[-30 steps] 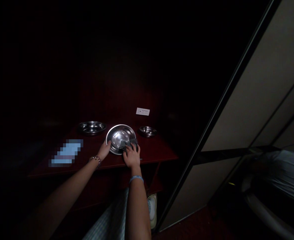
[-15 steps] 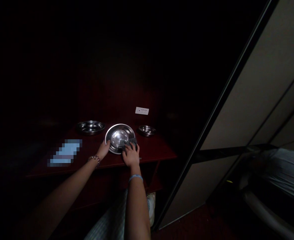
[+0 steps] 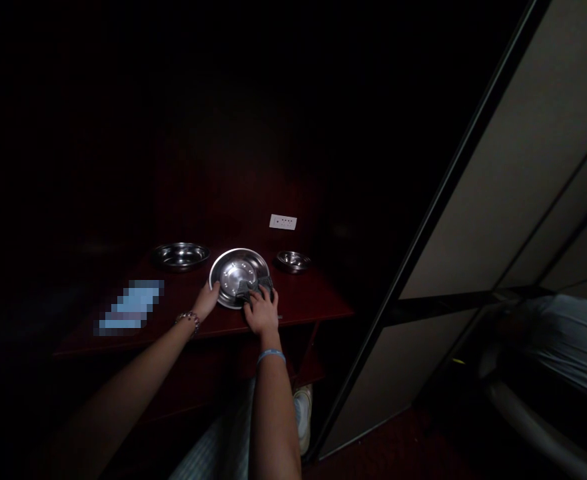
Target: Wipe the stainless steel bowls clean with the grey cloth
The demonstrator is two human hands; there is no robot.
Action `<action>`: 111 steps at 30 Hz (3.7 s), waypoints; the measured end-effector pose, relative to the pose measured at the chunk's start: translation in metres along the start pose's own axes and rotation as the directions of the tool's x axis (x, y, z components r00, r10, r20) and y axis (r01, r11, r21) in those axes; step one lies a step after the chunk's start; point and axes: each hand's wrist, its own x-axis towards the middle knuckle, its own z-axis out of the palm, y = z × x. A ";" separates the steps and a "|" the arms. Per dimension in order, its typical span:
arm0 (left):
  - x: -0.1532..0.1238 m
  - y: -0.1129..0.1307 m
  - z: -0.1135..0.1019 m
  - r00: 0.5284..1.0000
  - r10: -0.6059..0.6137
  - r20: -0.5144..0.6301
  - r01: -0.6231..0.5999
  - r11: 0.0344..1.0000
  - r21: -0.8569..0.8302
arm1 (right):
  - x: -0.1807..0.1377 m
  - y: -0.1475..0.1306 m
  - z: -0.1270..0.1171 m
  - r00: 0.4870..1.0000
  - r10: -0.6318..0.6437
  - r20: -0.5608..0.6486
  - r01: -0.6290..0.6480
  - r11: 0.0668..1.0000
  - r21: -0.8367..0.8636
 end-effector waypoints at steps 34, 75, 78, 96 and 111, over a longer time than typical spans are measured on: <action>-0.006 0.011 -0.003 0.999 -0.032 0.018 0.031 0.999 0.043 | 0.000 0.001 0.001 1.000 -0.004 0.003 0.004 1.000 0.016; -0.001 0.005 -0.001 1.000 -0.013 0.006 0.013 0.999 0.053 | 0.001 0.003 0.003 1.000 -0.019 -0.019 0.020 1.000 0.021; 0.000 0.003 0.000 1.000 -0.011 0.008 0.011 0.999 0.052 | 0.002 0.004 0.004 1.000 -0.018 -0.013 0.018 1.000 0.005; 0.002 -0.001 0.000 1.000 0.002 0.021 -0.003 0.998 0.063 | 0.000 0.002 0.002 1.000 -0.014 -0.017 0.015 0.999 0.040; 0.000 0.002 -0.002 0.999 0.006 0.040 -0.010 0.995 0.095 | 0.000 0.003 0.003 1.000 -0.011 -0.029 0.013 0.998 0.055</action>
